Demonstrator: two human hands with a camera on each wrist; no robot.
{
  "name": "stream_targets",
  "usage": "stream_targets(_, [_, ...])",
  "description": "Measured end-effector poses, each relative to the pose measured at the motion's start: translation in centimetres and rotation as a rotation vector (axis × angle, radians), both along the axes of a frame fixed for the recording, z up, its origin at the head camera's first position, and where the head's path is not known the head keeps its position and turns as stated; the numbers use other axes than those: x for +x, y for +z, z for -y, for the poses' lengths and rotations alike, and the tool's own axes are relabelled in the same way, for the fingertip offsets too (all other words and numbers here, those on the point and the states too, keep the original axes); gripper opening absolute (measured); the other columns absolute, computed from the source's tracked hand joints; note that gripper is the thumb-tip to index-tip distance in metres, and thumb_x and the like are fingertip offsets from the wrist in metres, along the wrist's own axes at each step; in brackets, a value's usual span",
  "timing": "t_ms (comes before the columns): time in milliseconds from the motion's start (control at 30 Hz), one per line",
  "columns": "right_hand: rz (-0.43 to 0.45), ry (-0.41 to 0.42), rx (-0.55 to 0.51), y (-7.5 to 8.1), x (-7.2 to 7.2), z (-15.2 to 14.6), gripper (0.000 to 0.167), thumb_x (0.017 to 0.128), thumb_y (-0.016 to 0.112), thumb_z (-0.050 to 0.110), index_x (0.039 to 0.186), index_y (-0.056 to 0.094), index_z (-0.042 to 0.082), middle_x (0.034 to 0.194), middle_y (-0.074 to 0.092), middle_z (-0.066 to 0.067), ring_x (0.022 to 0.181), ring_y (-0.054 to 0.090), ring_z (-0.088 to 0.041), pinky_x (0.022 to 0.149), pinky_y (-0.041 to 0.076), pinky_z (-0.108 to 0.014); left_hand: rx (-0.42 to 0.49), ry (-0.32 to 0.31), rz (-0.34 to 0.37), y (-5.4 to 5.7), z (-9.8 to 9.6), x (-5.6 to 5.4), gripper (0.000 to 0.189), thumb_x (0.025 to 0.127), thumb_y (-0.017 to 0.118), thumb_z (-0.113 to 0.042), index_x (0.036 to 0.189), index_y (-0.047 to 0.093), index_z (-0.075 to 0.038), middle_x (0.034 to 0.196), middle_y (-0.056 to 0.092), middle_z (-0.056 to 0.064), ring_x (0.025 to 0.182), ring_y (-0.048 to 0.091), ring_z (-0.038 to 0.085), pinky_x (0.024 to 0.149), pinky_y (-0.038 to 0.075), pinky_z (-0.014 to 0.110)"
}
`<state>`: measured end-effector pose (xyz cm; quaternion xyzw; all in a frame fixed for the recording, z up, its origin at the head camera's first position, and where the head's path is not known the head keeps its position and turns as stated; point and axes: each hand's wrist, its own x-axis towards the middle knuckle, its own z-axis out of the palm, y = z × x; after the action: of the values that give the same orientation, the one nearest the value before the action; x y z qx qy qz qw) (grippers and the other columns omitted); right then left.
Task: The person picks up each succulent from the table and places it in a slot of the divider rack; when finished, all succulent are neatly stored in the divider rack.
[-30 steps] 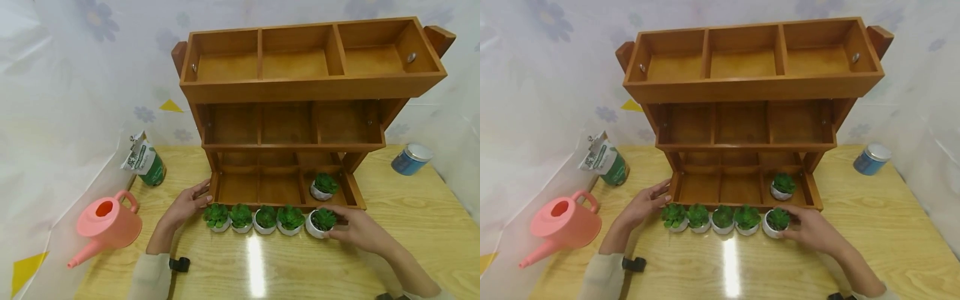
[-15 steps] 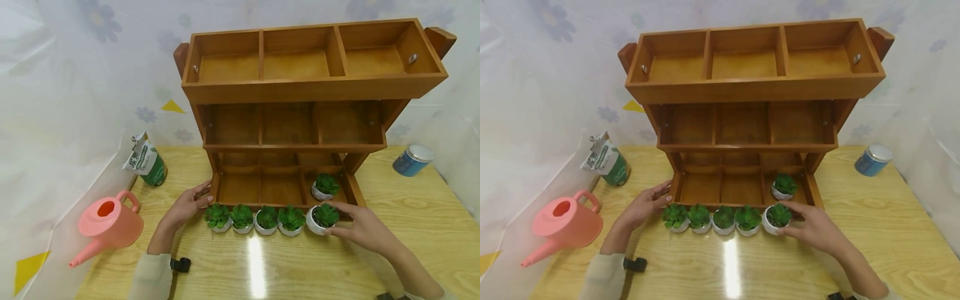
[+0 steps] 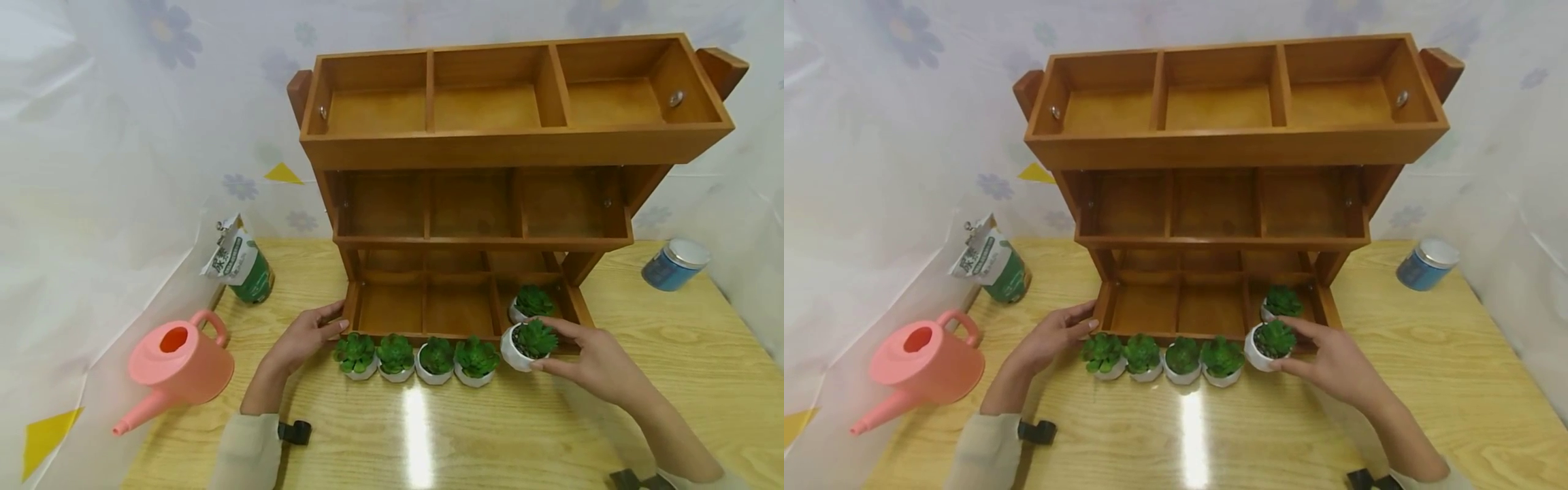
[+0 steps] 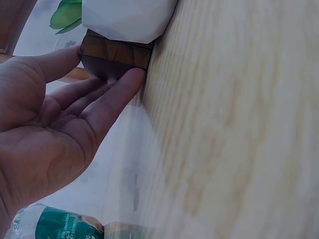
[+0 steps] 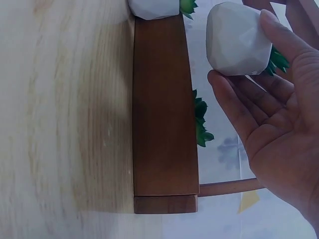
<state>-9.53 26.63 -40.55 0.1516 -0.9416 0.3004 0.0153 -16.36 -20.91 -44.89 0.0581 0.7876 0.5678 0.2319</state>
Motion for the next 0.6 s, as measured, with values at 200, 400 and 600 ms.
stream_targets(200, [0.011, -0.015, -0.004, 0.1, -0.4, 0.2, 0.070, 0.080, 0.087, 0.038, 0.136, 0.063, 0.004, 0.123, 0.071, -0.021, 0.107, 0.070, -0.039, 0.074, 0.057, -0.037, -0.006, 0.027, 0.021, 0.0, 0.0, 0.0, 0.065, 0.106, 0.056, -0.029, 0.163, 0.025, -0.020, 0.163, 0.035, 0.014, 0.143, 0.047, 0.035, 0.105, 0.051, 0.049])
stream_targets(400, [0.022, -0.035, -0.002, 0.2, -1.1, 0.6, 0.070, 0.081, 0.086, 0.040, 0.137, 0.063, 0.005, 0.123, 0.071, -0.022, 0.103, 0.070, -0.035, 0.069, 0.051, -0.029, -0.010, 0.035, 0.026, 0.1, 0.0, 0.0, 0.065, 0.105, 0.057, -0.030, 0.162, 0.027, -0.027, 0.163, 0.036, 0.013, 0.143, 0.048, 0.034, 0.104, 0.051, 0.050])
stream_targets(600, [0.031, -0.031, -0.011, -0.1, -1.8, 0.9, 0.070, 0.082, 0.085, 0.042, 0.138, 0.063, 0.005, 0.120, 0.073, -0.018, 0.099, 0.072, -0.031, 0.069, 0.053, -0.026, 0.005, 0.035, 0.024, 0.1, -0.1, -0.1, 0.064, 0.105, 0.058, -0.029, 0.161, 0.027, -0.036, 0.164, 0.035, 0.013, 0.143, 0.048, 0.035, 0.105, 0.051, 0.050])
